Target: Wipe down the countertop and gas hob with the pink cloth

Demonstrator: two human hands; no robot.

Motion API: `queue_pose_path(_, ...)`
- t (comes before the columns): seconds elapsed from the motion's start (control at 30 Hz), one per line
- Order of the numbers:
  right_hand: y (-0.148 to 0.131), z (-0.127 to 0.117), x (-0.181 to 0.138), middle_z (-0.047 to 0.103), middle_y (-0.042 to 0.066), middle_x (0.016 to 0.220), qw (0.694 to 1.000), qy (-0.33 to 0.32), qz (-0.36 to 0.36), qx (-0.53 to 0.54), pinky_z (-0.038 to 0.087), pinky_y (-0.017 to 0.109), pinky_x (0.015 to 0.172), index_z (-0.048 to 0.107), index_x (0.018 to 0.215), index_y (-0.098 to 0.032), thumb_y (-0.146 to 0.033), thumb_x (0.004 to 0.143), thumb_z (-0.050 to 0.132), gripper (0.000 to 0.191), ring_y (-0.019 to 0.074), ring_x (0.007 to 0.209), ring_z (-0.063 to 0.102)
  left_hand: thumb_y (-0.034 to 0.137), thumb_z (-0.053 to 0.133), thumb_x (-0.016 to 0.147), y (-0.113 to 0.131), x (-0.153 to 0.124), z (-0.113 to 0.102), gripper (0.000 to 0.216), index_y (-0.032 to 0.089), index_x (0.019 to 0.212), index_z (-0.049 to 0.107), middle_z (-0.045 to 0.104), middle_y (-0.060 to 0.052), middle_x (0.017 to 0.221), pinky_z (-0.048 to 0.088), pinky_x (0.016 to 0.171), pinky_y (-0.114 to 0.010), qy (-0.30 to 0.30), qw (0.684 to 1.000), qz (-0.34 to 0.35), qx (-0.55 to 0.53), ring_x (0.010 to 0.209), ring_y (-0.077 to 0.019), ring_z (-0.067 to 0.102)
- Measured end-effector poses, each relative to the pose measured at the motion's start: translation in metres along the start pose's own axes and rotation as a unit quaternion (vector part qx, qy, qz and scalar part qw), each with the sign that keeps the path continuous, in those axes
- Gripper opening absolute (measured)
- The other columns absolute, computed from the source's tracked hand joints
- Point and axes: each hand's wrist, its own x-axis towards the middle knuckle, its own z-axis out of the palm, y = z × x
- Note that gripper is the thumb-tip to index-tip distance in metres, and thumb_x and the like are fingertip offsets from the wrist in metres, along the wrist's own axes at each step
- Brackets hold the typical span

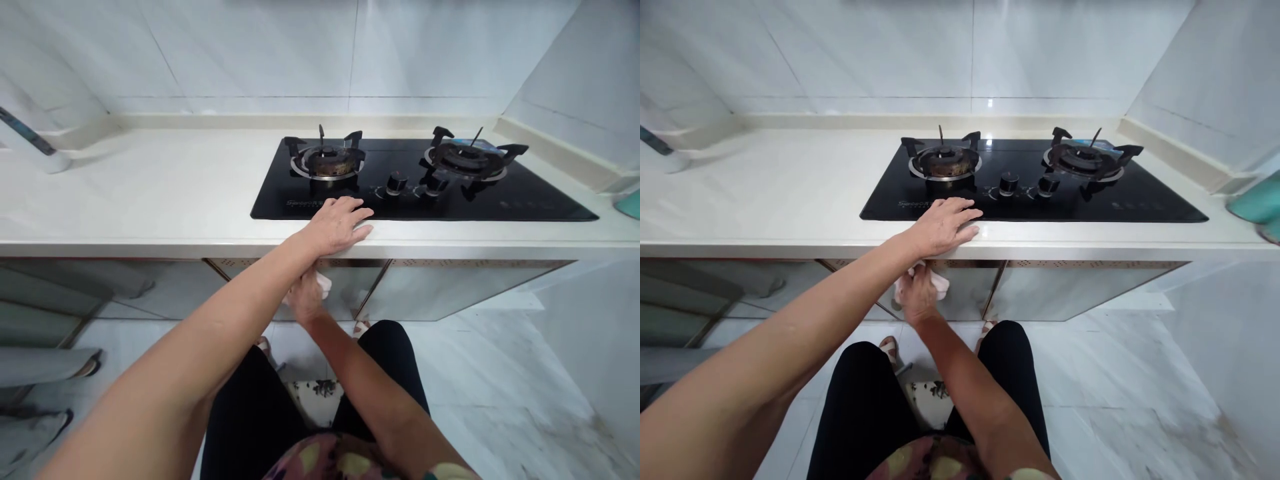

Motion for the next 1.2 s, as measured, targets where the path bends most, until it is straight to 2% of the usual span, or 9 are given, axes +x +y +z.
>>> queue_pose_path(0.13, 0.057, -0.050, -0.008, 0.056, 0.013, 0.116, 0.999, 0.007, -0.009, -0.030, 0.052, 0.040, 0.089, 0.070, 0.133, -0.029, -0.020, 0.090, 0.061, 0.046, 0.0297, 0.112, 0.051, 0.049, 0.042, 0.107, -0.006, -0.019, -0.008, 0.049, 0.020, 0.134, 0.070, 0.061, -0.018, 0.147, 0.042, 0.105, -0.049, 0.006, 0.999, 0.036, 0.033, 0.136, -0.0333, 0.052)
queue_pose_path(0.3, 0.159, -0.118, -0.028, 0.050, 0.016, 0.121, 0.985, 0.089, 0.136, -0.059, 0.050, 0.044, 0.087, 0.064, 0.140, -0.020, -0.030, 0.087, 0.059, 0.054, 0.0293, 0.102, 0.052, 0.065, 0.047, 0.102, -0.045, -0.080, -0.049, 0.058, 0.028, 0.144, 0.060, 0.043, -0.018, 0.166, 0.037, 0.110, -0.052, -0.048, 0.991, 0.073, 0.101, 0.148, -0.0378, 0.039)
queue_pose_path(0.4, 0.186, -0.127, -0.035, 0.049, 0.021, 0.124, 0.971, 0.153, 0.180, -0.037, 0.047, 0.048, 0.092, 0.055, 0.148, -0.013, -0.032, 0.085, 0.057, 0.065, 0.0332, 0.107, 0.052, 0.071, 0.046, 0.099, -0.074, -0.109, -0.070, 0.064, 0.031, 0.148, 0.055, 0.039, -0.017, 0.168, 0.035, 0.112, -0.052, -0.059, 0.989, 0.032, 0.133, 0.150, -0.0381, 0.035)
queue_pose_path(0.5, 0.169, -0.105, -0.035, 0.044, 0.026, 0.135, 0.960, 0.201, 0.193, 0.005, 0.046, 0.053, 0.100, 0.048, 0.149, -0.009, -0.034, 0.086, 0.051, 0.068, 0.0366, 0.116, 0.052, 0.076, 0.048, 0.095, -0.092, -0.119, -0.071, 0.070, 0.030, 0.147, 0.057, 0.041, -0.017, 0.167, 0.034, 0.112, -0.052, -0.059, 0.989, 0.021, 0.133, 0.149, -0.0390, 0.037)
queue_pose_path(0.6, 0.124, -0.066, -0.033, 0.040, 0.025, 0.141, 0.972, 0.183, 0.141, 0.033, 0.046, 0.057, 0.105, 0.045, 0.149, -0.009, -0.035, 0.086, 0.047, 0.068, 0.0373, 0.124, 0.049, 0.075, 0.049, 0.095, -0.096, -0.119, -0.063, 0.069, 0.030, 0.147, 0.058, 0.044, -0.016, 0.165, 0.035, 0.112, -0.051, -0.052, 0.992, 0.028, 0.114, 0.147, -0.0380, 0.040)
queue_pose_path(0.83, -0.004, 0.017, -0.013, 0.052, 0.017, 0.120, 1.000, -0.014, 0.019, 0.019, 0.053, 0.047, 0.093, 0.062, 0.144, -0.023, -0.027, 0.094, 0.057, 0.051, 0.0340, 0.116, 0.051, 0.079, 0.048, 0.093, -0.095, -0.125, -0.058, 0.080, 0.022, 0.148, 0.059, 0.058, -0.020, 0.149, 0.041, 0.106, -0.050, -0.029, 0.995, 0.006, 0.093, 0.134, -0.0374, 0.051)
queue_pose_path(0.97, -0.049, 0.043, 0.001, 0.057, 0.013, 0.119, 0.983, -0.142, -0.115, -0.020, 0.053, 0.038, 0.084, 0.072, 0.132, -0.034, -0.025, 0.103, 0.051, 0.037, 0.0299, 0.114, 0.050, 0.081, 0.054, 0.089, -0.098, -0.126, -0.059, 0.083, 0.020, 0.146, 0.062, 0.060, -0.021, 0.147, 0.041, 0.105, -0.052, -0.015, 0.996, -0.001, 0.087, 0.131, -0.0382, 0.053)
queue_pose_path(1.07, -0.041, 0.049, 0.001, 0.060, 0.010, 0.117, 0.974, -0.155, -0.166, -0.007, 0.051, 0.033, 0.082, 0.076, 0.121, -0.033, -0.028, 0.105, 0.052, 0.029, 0.0262, 0.114, 0.051, 0.081, 0.057, 0.088, -0.098, -0.126, -0.059, 0.083, 0.020, 0.144, 0.063, 0.061, -0.020, 0.147, 0.042, 0.106, -0.051, -0.013, 0.996, -0.010, 0.086, 0.130, -0.0380, 0.055)
queue_pose_path(1.2, 0.034, 0.025, -0.019, 0.064, 0.009, 0.111, 0.986, -0.113, -0.121, -0.012, 0.051, 0.032, 0.081, 0.078, 0.106, -0.030, -0.027, 0.095, 0.066, 0.016, 0.0240, 0.105, 0.053, 0.080, 0.056, 0.089, -0.098, -0.126, -0.060, 0.081, 0.021, 0.143, 0.064, 0.062, -0.020, 0.146, 0.043, 0.106, -0.050, -0.006, 0.997, -0.018, 0.079, 0.129, -0.0373, 0.057)
